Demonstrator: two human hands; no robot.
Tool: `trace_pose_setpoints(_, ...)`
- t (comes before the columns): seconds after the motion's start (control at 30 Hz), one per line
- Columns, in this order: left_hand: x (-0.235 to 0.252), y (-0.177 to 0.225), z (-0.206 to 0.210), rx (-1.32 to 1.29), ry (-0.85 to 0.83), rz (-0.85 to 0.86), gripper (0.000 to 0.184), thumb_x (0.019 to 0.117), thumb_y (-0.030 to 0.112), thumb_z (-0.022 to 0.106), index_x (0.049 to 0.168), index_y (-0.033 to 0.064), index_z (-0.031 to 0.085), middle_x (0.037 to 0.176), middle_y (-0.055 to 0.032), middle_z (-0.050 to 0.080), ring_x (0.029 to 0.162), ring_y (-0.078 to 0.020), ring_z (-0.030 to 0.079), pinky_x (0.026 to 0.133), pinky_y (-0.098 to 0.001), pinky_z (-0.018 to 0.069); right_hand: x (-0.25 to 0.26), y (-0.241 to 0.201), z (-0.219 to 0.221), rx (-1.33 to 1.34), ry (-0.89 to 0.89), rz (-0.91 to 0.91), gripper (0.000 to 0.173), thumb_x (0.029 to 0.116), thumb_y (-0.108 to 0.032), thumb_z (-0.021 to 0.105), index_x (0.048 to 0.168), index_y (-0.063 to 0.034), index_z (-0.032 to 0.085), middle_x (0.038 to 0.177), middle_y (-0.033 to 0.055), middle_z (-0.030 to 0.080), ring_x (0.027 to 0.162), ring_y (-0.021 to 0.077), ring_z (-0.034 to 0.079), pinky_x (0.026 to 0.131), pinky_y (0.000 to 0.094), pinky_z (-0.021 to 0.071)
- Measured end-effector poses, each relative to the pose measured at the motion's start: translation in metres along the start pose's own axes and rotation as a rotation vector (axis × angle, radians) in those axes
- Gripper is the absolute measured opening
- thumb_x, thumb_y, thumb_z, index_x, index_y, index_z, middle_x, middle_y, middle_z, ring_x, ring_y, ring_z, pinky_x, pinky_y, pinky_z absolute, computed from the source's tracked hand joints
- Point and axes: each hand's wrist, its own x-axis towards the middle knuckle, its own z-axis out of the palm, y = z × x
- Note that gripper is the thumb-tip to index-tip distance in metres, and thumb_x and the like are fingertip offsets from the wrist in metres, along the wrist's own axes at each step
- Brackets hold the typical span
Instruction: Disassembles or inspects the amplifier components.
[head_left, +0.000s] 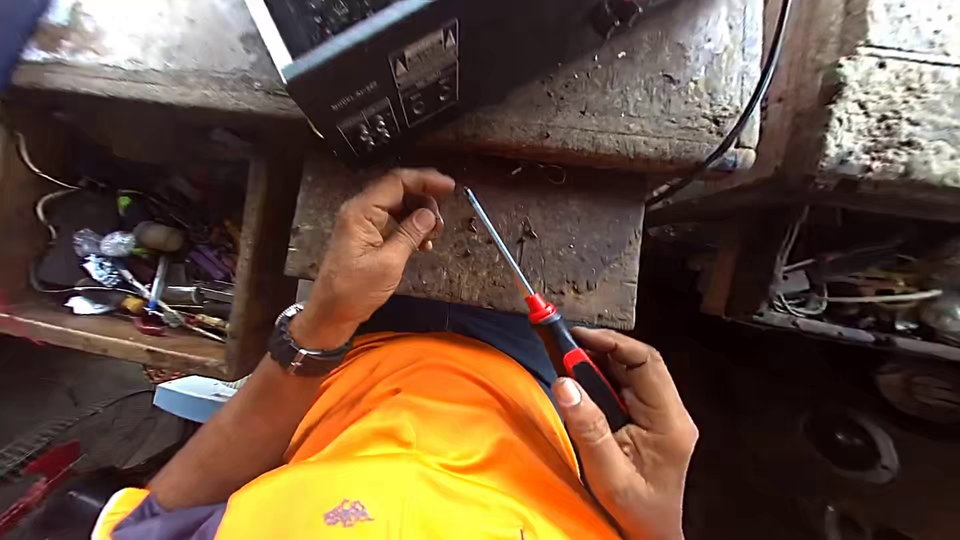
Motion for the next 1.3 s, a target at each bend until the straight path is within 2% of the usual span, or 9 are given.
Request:
trace_pose_setpoints(0.1,-0.017,0.007,0.006,-0.266,0.114,-0.152,0.022,0.1064,0.005,0.048,0.121,0.0088,0.065,0.104,-0.0028,0.065,0.083,-0.0092,0.064,0.076,-0.0241,0.0581,0.005,0.002,0.008,0.022,-0.024,-0.061,0.04,0.1002,-0.031,0.064,0.124,0.0009,0.06,0.11,0.0026,0.071,0.095,0.0028,0.068,0.082,0.018,0.0595)
trace_pose_setpoints(0.2,-0.013,0.01,0.007,-0.556,0.187,-0.238,0.02,0.1061,0.007,0.051,0.119,0.0091,0.065,0.099,-0.0052,0.068,0.082,-0.0102,0.068,0.078,-0.0258,0.0597,0.013,0.008,0.01,0.033,-0.053,-0.086,0.04,0.1001,-0.031,0.064,0.124,0.001,0.06,0.109,0.0031,0.071,0.094,0.0032,0.068,0.081,0.0179,0.059)
trace_pose_setpoints(0.3,-0.007,0.012,0.008,-0.74,0.257,-0.319,0.016,0.1061,0.01,0.052,0.114,0.0101,0.066,0.094,-0.0053,0.067,0.076,-0.0096,0.068,0.073,-0.024,0.0605,0.018,0.014,0.011,0.061,-0.075,-0.092,0.041,0.1003,-0.03,0.064,0.124,0.003,0.06,0.11,0.0053,0.07,0.094,0.0054,0.068,0.082,0.0198,0.0598)
trace_pose_setpoints(0.37,-0.001,0.01,0.009,-0.822,0.293,-0.365,0.015,0.1068,0.013,0.051,0.11,0.0113,0.066,0.1,-0.0066,0.069,0.08,-0.0113,0.069,0.074,-0.0247,0.0603,0.018,0.015,0.011,0.077,-0.091,-0.081,0.041,0.1004,-0.029,0.064,0.125,0.0031,0.06,0.111,0.0058,0.07,0.095,0.0061,0.069,0.082,0.0201,0.0598)
trace_pose_setpoints(0.53,0.014,0.007,0.007,-1.026,0.329,-0.387,0.02,0.1062,0.009,0.049,0.102,0.0027,0.068,0.099,-0.0137,0.072,0.085,-0.0176,0.073,0.08,-0.0295,0.062,0.019,0.02,0.014,0.073,-0.099,-0.084,0.041,0.1011,-0.029,0.063,0.124,0.0051,0.06,0.111,0.0076,0.07,0.095,0.0073,0.069,0.082,0.0215,0.0603)
trace_pose_setpoints(0.87,0.015,0.001,0.002,-0.984,0.305,-0.352,0.016,0.1042,0.005,0.052,0.101,0.0017,0.068,0.096,-0.0128,0.071,0.084,-0.0166,0.071,0.082,-0.0297,0.0613,0.018,0.025,0.018,-0.102,-0.095,-0.179,0.038,0.0999,-0.026,0.063,0.124,0.0036,0.061,0.107,0.007,0.07,0.094,0.003,0.068,0.082,0.0179,0.0588)
trace_pose_setpoints(1.1,0.014,0.003,-0.002,-0.873,0.289,-0.304,0.014,0.1031,0.002,0.054,0.105,0.0001,0.067,0.095,-0.0124,0.07,0.081,-0.0162,0.071,0.081,-0.0311,0.0616,0.02,0.014,0.025,-0.434,0.036,-0.338,0.029,0.088,-0.017,0.075,0.114,-0.0048,0.073,0.094,0.0072,0.061,0.084,0.01,0.061,0.071,0.0206,0.0535)
trace_pose_setpoints(1.23,0.015,0.002,0.0,-0.9,0.308,-0.322,0.015,0.1042,0.005,0.053,0.106,0.0013,0.067,0.092,-0.0104,0.07,0.081,-0.0156,0.07,0.081,-0.0306,0.0614,0.024,-0.001,0.026,-0.36,-0.158,-0.246,0.038,0.0988,-0.026,0.065,0.118,0.0058,0.065,0.094,0.0068,0.071,0.08,0.0029,0.067,0.068,0.0183,0.0579)
trace_pose_setpoints(1.3,0.017,0.001,0.001,-0.942,0.32,-0.318,0.015,0.105,0.007,0.053,0.107,0.0015,0.067,0.094,-0.01,0.07,0.082,-0.0153,0.071,0.081,-0.0302,0.0614,0.027,-0.008,0.031,-0.316,-0.237,-0.17,0.04,0.1015,-0.027,0.061,0.12,0.0086,0.062,0.089,0.005,0.071,0.073,0.0013,0.064,0.062,0.0182,0.0564)
